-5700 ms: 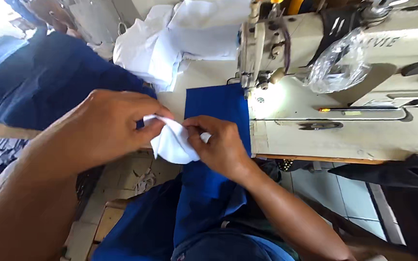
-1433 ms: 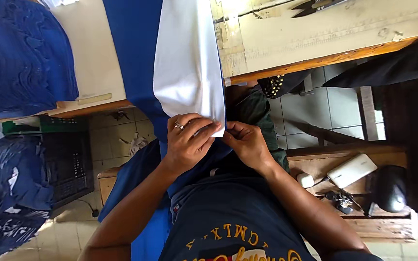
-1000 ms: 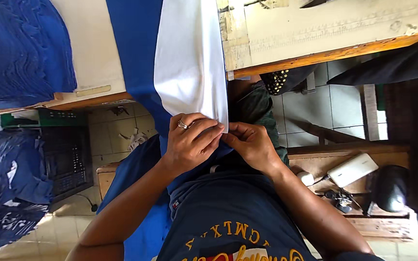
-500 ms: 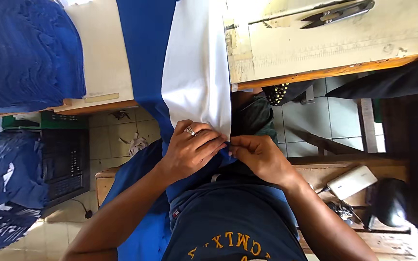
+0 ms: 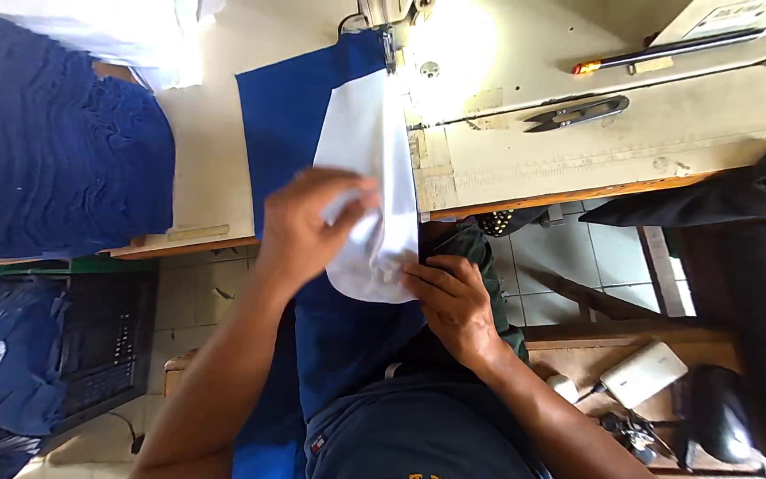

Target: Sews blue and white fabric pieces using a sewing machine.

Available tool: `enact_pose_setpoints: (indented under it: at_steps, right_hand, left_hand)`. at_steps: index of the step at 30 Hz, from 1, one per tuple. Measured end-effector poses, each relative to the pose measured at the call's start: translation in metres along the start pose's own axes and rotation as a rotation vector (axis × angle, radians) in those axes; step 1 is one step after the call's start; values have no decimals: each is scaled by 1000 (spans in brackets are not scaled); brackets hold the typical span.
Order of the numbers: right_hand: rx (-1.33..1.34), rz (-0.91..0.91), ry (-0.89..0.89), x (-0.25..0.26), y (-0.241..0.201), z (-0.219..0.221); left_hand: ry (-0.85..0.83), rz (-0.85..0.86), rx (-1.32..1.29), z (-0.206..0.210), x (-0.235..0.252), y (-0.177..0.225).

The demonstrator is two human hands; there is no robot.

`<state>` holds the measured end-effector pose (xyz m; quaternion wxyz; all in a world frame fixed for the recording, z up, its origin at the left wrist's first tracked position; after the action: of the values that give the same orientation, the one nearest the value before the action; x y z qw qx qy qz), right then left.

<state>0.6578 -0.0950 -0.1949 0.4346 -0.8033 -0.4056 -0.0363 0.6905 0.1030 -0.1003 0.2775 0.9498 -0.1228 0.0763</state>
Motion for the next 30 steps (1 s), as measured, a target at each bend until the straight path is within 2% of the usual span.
enact_pose_setpoints:
  at_steps: [2, 4, 6, 8, 18, 24, 27, 30]
  right_hand:
    - [0, 26, -17, 0, -1, -1]
    - [-6, 48, -26, 1, -3, -3]
    - [-5, 66, -33, 2, -5, -4]
    - [8, 78, -27, 2, -5, -5]
    - [55, 97, -40, 1, -6, -7]
    - [61, 104, -31, 1, -5, -6]
    - [69, 105, -29, 2, -5, -6]
    - [77, 102, -25, 3, -5, -6]
  left_hand:
    - [79, -81, 51, -8, 41, -27]
    - [82, -174, 95, -2, 69, -55]
    - [89, -243, 138, 6, 78, -77]
    - [121, -243, 153, 9, 78, -84]
    - [187, -166, 128, 8, 76, -87]
    - [158, -191, 161, 8, 78, -88]
    - [93, -189, 189, 6, 84, -79]
    - [30, -52, 184, 12, 96, -65]
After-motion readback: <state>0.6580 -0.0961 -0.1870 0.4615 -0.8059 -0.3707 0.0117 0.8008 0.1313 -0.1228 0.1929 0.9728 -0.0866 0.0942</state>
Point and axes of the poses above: each hand's wrist, its own x-axis towards the middle knuckle, its own z-axis out of the palm, y = z × x, the point moved 8 cm from there along x, towards the middle knuckle, and after that the axes turned 11 degrees about -y, right-handed, at the moved point
